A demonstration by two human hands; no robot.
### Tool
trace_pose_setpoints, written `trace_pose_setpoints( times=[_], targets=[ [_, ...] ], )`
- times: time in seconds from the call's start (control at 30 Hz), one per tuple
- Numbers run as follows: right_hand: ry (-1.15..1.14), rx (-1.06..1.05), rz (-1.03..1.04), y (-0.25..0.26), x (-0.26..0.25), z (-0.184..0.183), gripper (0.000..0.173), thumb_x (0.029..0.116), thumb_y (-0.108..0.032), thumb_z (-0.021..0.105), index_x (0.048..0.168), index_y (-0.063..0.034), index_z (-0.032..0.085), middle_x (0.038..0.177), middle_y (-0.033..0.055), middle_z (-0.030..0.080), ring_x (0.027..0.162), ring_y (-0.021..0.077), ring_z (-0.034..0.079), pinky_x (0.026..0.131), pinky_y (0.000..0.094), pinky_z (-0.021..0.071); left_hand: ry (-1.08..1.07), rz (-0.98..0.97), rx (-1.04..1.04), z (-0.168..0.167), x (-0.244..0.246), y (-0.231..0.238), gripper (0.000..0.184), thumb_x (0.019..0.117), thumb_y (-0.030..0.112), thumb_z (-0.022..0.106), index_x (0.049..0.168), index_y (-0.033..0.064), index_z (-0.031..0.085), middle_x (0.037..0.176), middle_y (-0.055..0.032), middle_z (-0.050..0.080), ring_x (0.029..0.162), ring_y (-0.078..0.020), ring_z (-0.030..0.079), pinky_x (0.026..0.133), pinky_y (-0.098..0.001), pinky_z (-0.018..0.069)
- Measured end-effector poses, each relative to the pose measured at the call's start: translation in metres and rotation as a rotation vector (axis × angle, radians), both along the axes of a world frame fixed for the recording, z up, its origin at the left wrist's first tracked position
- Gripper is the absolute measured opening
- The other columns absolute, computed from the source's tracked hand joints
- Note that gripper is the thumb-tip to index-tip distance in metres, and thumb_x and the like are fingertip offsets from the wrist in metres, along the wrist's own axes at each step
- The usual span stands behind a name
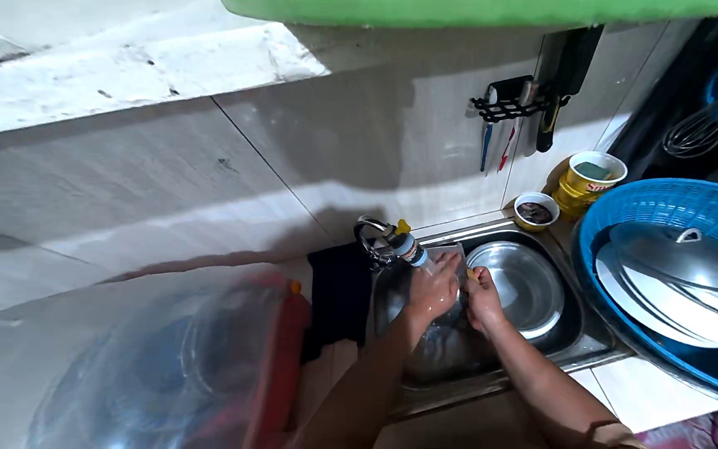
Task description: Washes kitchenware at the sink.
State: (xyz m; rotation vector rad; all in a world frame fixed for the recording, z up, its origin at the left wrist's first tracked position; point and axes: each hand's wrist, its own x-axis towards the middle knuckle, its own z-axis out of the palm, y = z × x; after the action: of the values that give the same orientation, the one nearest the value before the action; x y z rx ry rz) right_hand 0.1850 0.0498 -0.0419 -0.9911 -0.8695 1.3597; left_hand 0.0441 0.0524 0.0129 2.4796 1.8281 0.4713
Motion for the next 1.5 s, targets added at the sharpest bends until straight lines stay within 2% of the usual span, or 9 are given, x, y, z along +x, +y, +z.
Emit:
trace_pose_setpoints(
  times=[0.17, 0.33, 0.57, 0.73, 0.87, 1.0, 1.1, 1.23, 1.5],
  targets=[
    [-0.003, -0.005, -0.009, -0.003, -0.005, 0.004, 0.022, 0.0909, 0.0, 0.058, 0.103, -0.0108, 0.043, 0.079, 0.0039, 0.055, 0.067, 0.0129, 0.057, 0.057, 0.0321, 0.05, 0.038, 0.048, -0.171, 0.023, 0.007, 0.031, 0.045, 0.1055, 0.032, 0.035, 0.144, 0.0283, 0.058, 0.144, 0.0049, 0.061, 0.135, -0.0168, 0.055, 0.115, -0.0469, 0.0416],
    [0.204, -0.069, -0.131, -0.001, -0.005, 0.009, 0.018, 0.0936, -0.001, 0.053, 0.105, -0.0091, 0.042, 0.079, 0.0072, 0.059, 0.07, 0.0171, 0.063, 0.06, 0.0381, 0.0569, -0.001, 0.031, 0.177, -0.04, 0.016, -0.017, 0.048, 0.1045, 0.025, 0.04, 0.148, 0.0407, 0.051, 0.158, 0.0198, 0.042, 0.152, -0.0095, 0.031, 0.122, -0.0513, 0.0288],
    [0.18, -0.117, -0.17, -0.002, -0.011, 0.018, 0.025, 0.0882, 0.0, 0.058, 0.102, -0.0116, 0.04, 0.082, 0.0043, 0.053, 0.067, 0.0129, 0.055, 0.057, 0.0318, 0.0495, -0.614, 0.212, 0.165, -0.096, 0.018, -0.104, 0.075, 0.1043, 0.053, 0.039, 0.164, 0.0109, 0.023, 0.172, -0.013, 0.008, 0.159, -0.0363, 0.002, 0.129, -0.0599, 0.0055],
    [0.177, -0.108, -0.169, -0.007, -0.01, 0.016, 0.023, 0.0902, 0.0, 0.056, 0.103, -0.0111, 0.04, 0.08, 0.0039, 0.052, 0.067, 0.0129, 0.055, 0.057, 0.0316, 0.0501, -1.511, 0.523, 0.104, -0.078, 0.023, -0.102, 0.047, 0.1073, 0.035, 0.047, 0.145, 0.0069, 0.04, 0.144, -0.0109, 0.049, 0.125, -0.0169, 0.053, 0.101, -0.0367, 0.0497],
    [0.179, -0.136, -0.175, -0.008, 0.005, 0.013, 0.021, 0.0921, -0.001, 0.056, 0.102, -0.0123, 0.041, 0.08, 0.003, 0.052, 0.065, 0.0121, 0.055, 0.056, 0.0321, 0.0506, -2.053, 0.973, -0.376, -0.104, 0.005, -0.076, 0.052, 0.1031, 0.065, 0.033, 0.104, 0.0181, 0.056, 0.077, -0.0026, 0.055, 0.063, -0.0187, 0.055, 0.057, -0.0419, 0.0509],
    [0.164, -0.138, -0.147, -0.008, 0.025, -0.006, 0.018, 0.0946, -0.005, 0.057, 0.105, -0.014, 0.045, 0.082, 0.0021, 0.054, 0.07, 0.0117, 0.057, 0.059, 0.0322, 0.052, -2.327, 0.888, -0.6, -0.123, -0.013, -0.064, 0.07, 0.0968, 0.072, 0.028, 0.12, 0.0134, 0.057, 0.109, -0.017, 0.066, 0.097, -0.0351, 0.065, 0.08, -0.0633, 0.0523],
    [0.139, -0.117, -0.102, -0.006, 0.047, -0.023, 0.014, 0.0951, -0.007, 0.056, 0.103, -0.016, 0.048, 0.084, 0.0005, 0.055, 0.074, 0.0111, 0.058, 0.063, 0.0327, 0.0527, -2.291, 0.817, -0.82, -0.115, -0.028, -0.049, 0.077, 0.0902, 0.08, 0.035, 0.138, 0.0227, 0.054, 0.131, -0.0169, 0.064, 0.117, -0.0418, 0.062, 0.089, -0.0735, 0.0485],
    [0.083, -0.106, -0.023, -0.007, 0.078, -0.037, 0.01, 0.0956, -0.011, 0.058, 0.103, -0.0174, 0.055, 0.085, -0.0015, 0.059, 0.076, 0.0094, 0.06, 0.063, 0.032, 0.0539, -2.007, 0.691, -0.944, -0.094, -0.051, -0.016, 0.073, 0.0921, 0.077, 0.042, 0.127, 0.0171, 0.063, 0.113, -0.0134, 0.071, 0.102, -0.032, 0.069, 0.083, -0.0623, 0.0557],
    [-0.132, -0.046, 0.083, -0.033, 0.066, -0.044, 0.023, 0.0868, -0.009, 0.07, 0.096, -0.0161, 0.05, 0.079, 0.0025, 0.057, 0.067, 0.0137, 0.058, 0.054, 0.0332, 0.0492, -0.703, 0.407, -0.891, 0.014, -0.042, 0.038, 0.04, 0.0962, 0.039, 0.065, 0.127, 0.0133, 0.068, 0.122, -0.0084, 0.068, 0.112, -0.0191, 0.064, 0.096, -0.0433, 0.0525]
  ],
)
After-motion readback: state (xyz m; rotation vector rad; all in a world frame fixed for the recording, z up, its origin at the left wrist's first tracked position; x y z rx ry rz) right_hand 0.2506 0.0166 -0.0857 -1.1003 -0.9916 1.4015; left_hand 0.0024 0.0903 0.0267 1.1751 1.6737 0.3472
